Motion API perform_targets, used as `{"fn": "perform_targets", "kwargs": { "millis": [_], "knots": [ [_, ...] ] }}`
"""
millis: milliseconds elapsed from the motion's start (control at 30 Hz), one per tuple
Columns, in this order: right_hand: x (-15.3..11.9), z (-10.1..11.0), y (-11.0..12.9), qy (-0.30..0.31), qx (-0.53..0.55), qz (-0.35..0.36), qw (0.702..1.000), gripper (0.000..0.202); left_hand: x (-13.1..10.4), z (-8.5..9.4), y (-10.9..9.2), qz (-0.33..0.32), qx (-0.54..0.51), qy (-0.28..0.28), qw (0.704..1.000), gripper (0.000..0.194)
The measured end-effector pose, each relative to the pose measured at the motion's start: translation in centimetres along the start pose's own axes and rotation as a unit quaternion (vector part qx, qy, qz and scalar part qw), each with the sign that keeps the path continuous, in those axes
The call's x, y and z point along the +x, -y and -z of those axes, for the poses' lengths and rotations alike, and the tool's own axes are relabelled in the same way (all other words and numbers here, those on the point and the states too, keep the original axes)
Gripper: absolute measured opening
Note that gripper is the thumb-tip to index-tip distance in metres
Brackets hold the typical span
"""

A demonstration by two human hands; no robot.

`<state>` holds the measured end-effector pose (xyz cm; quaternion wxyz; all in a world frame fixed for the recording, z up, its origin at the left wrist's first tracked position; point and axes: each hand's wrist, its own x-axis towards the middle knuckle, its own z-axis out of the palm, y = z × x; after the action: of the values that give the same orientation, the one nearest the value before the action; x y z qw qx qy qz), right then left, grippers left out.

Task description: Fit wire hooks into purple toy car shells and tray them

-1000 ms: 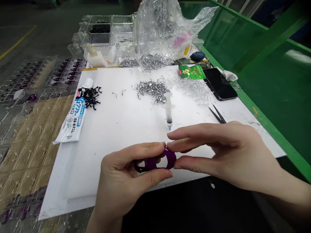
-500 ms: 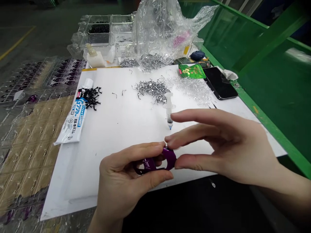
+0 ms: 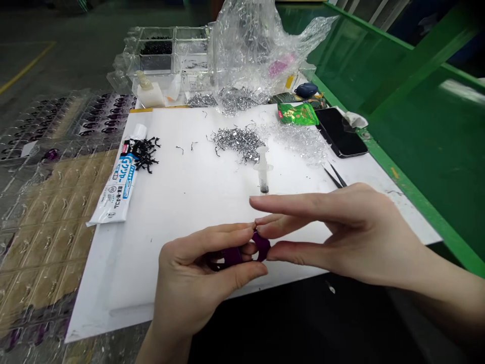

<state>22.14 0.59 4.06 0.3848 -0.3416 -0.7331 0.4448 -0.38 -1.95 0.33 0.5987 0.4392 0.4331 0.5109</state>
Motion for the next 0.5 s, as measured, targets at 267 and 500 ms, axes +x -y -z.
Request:
{"fn": "perform_targets", "kwargs": {
  "millis": [267, 500],
  "knots": [
    [0.6, 0.0, 0.4, 0.003, -0.023, 0.036, 0.999, 0.054, 0.3, 0.0, 0.1, -0.028, 0.020, -0.029, 0.999, 0.036],
    [0.8, -1.9, -0.4, -0.055, -0.061, 0.056, 0.995, 0.030, 0.4, -0.2, 0.8, -0.085, 0.002, 0.034, 0.996, 0.024]
  ]
}}
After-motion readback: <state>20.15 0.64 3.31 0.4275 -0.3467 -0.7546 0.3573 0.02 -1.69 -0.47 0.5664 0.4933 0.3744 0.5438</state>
